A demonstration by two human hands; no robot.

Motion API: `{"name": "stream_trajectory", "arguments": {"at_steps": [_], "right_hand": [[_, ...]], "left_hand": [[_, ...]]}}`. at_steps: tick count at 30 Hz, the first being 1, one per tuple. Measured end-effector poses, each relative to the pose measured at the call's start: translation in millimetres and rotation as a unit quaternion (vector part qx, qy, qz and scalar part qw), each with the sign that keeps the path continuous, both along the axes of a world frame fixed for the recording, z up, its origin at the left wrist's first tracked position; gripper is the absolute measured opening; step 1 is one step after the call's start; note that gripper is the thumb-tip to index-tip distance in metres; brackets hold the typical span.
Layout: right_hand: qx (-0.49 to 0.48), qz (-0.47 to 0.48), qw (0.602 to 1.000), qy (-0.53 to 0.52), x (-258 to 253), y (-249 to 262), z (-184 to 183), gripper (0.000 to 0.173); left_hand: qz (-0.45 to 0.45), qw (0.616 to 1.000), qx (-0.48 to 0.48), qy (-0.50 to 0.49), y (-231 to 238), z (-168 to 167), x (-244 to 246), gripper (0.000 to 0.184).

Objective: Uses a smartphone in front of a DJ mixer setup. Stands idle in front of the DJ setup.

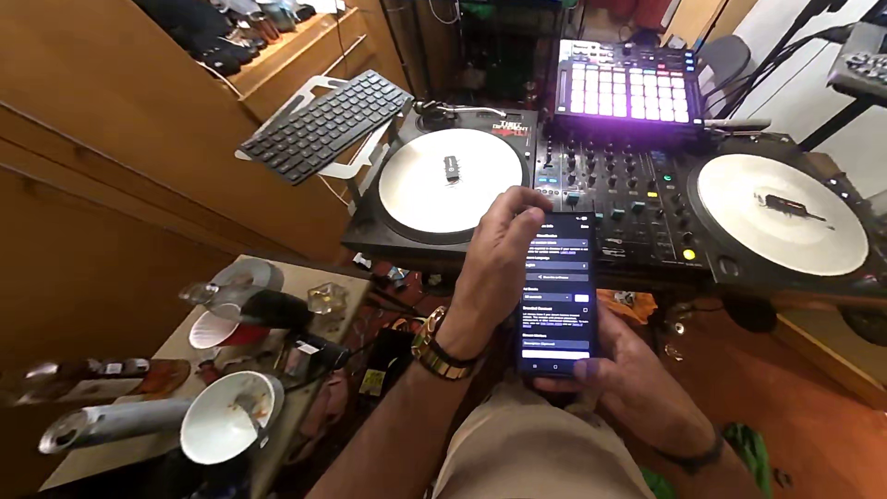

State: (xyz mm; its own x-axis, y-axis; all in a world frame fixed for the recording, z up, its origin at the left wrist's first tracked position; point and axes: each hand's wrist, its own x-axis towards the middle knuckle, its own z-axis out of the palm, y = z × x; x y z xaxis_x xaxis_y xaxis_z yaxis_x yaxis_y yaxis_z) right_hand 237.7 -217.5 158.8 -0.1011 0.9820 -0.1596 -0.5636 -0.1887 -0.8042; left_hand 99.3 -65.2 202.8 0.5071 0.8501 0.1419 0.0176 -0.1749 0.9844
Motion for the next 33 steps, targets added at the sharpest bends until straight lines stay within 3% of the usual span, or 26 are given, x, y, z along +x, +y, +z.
{"name": "stream_trajectory", "arguments": {"at_steps": [9, 26, 33], "right_hand": [[0.0, 0.004, 1.0, 0.006, 2, 0, -1, 0.086], [0.01, 0.009, 1.0, 0.02, 4, 3, -2, 0.084], [0.024, -0.001, 0.999, 0.026, 6, 2, 1, 0.085]], "left_hand": [[-0.001, 1.0, -0.008, -0.005, -1, 2, 2, 0.039], [-0.001, 1.0, -0.015, -0.015, 1, 1, 1, 0.039], [-0.057, 0.994, -0.046, -0.08, -3, 1, -11, 0.041]]}}
